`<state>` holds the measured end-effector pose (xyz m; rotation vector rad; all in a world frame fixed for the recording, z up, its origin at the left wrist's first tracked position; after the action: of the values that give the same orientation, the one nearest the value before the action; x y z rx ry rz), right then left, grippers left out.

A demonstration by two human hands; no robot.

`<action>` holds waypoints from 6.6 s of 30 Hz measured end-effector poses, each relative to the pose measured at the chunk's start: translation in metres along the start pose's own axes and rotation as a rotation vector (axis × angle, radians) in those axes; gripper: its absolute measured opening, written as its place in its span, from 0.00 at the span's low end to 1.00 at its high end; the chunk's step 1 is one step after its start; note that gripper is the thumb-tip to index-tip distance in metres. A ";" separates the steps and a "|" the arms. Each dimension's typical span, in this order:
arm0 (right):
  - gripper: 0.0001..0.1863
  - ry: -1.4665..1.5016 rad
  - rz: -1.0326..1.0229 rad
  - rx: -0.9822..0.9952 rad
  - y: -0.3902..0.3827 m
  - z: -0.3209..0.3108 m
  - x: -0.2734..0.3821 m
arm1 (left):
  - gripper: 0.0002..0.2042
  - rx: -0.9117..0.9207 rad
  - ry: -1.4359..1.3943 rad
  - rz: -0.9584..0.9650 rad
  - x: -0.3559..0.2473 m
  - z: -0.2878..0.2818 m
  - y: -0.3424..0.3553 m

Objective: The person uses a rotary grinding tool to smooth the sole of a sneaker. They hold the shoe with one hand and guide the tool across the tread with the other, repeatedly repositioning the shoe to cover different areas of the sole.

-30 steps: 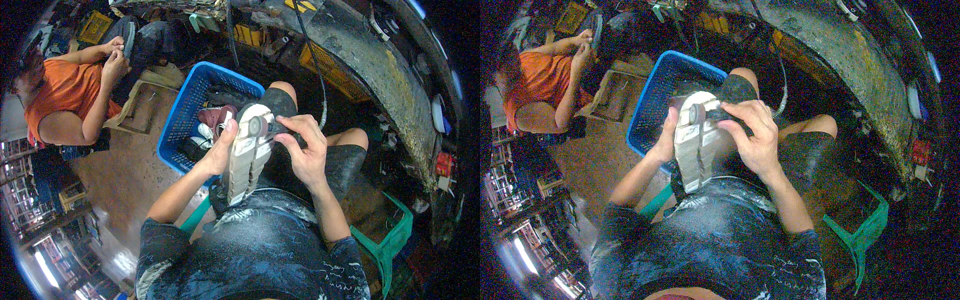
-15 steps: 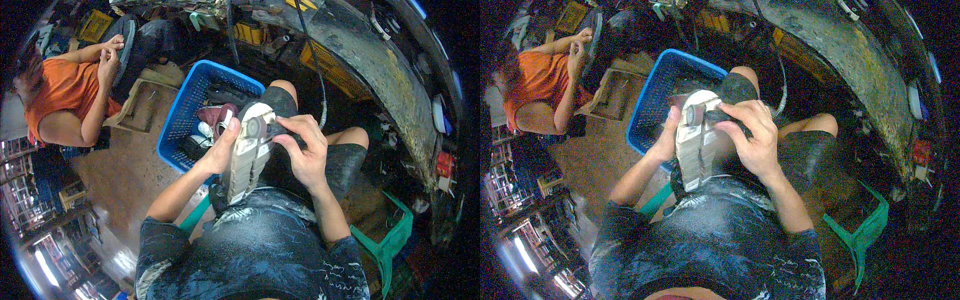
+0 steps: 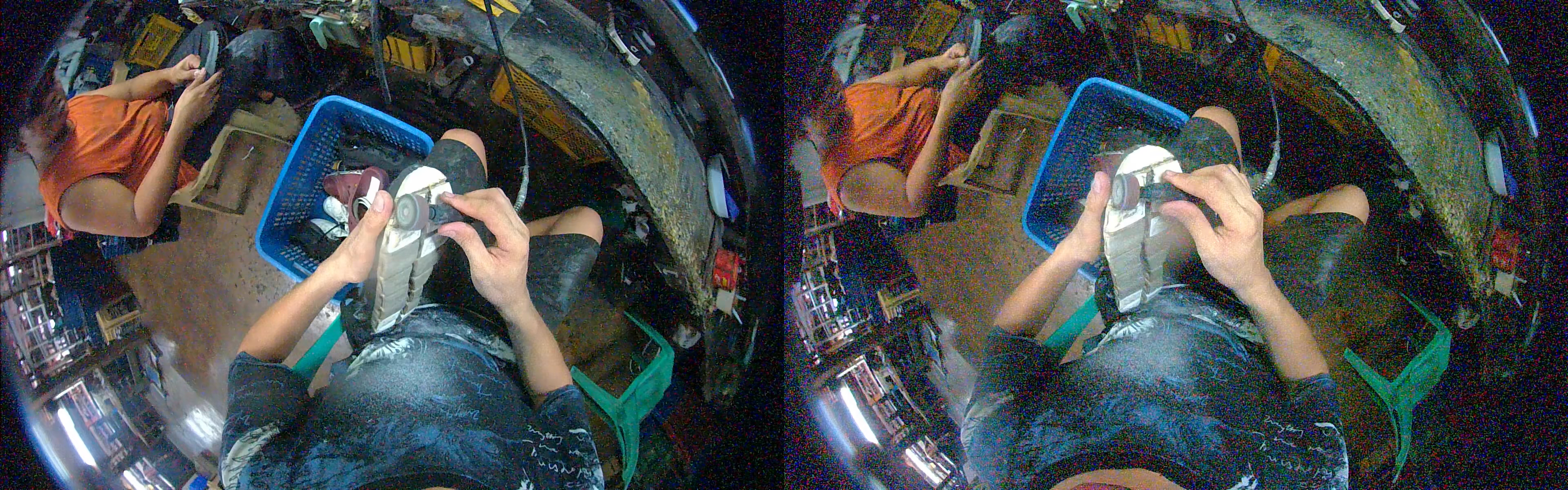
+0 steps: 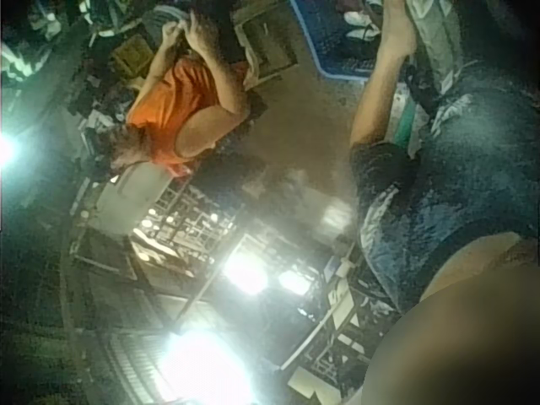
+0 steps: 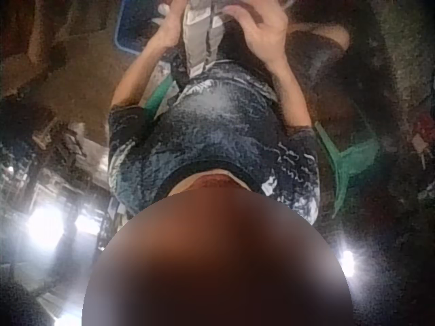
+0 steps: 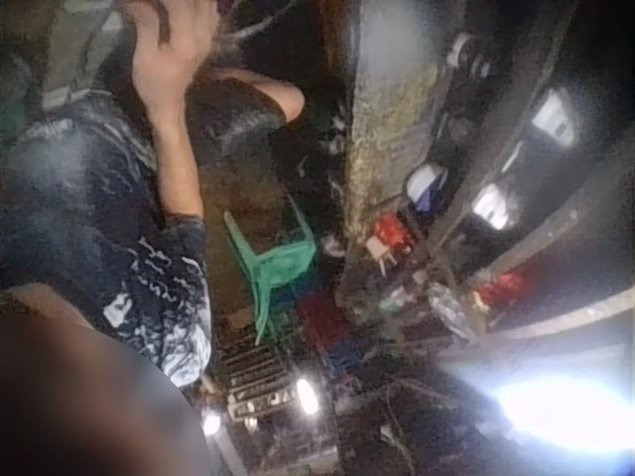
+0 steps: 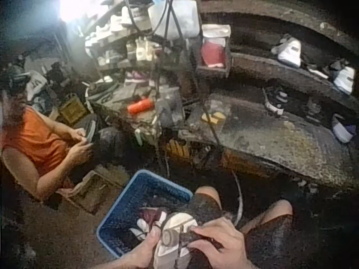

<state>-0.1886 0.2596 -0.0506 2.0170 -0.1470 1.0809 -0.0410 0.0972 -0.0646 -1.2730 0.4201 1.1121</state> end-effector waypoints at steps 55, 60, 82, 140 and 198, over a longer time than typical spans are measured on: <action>0.17 -0.016 0.021 0.061 0.002 -0.006 0.005 | 0.46 0.061 -0.119 -0.028 0.002 0.001 0.002; 0.16 -0.029 0.011 0.076 -0.001 -0.005 0.009 | 0.47 0.042 -0.075 -0.015 0.000 0.002 0.001; 0.16 -0.050 0.063 0.018 -0.009 -0.013 -0.001 | 0.52 0.003 -0.072 -0.047 -0.006 0.005 -0.003; 0.17 -0.034 0.031 0.038 -0.008 -0.014 0.010 | 0.50 0.105 -0.052 -0.055 0.002 0.000 0.003; 0.18 -0.083 0.050 0.048 0.000 -0.007 0.013 | 0.46 -0.006 -0.067 -0.064 -0.002 0.006 -0.004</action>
<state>-0.1851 0.2680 -0.0387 2.1126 -0.2174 1.0410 -0.0405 0.1025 -0.0593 -1.2423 0.3239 1.0987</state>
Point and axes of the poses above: each hand's wrist, its own y-axis towards the middle knuckle, its own z-axis out of the palm, x = y × z, the point moved 1 cm from there along y, towards the middle knuckle, and after that the axes turned 15 degrees about -z, right-handed, at the moved point
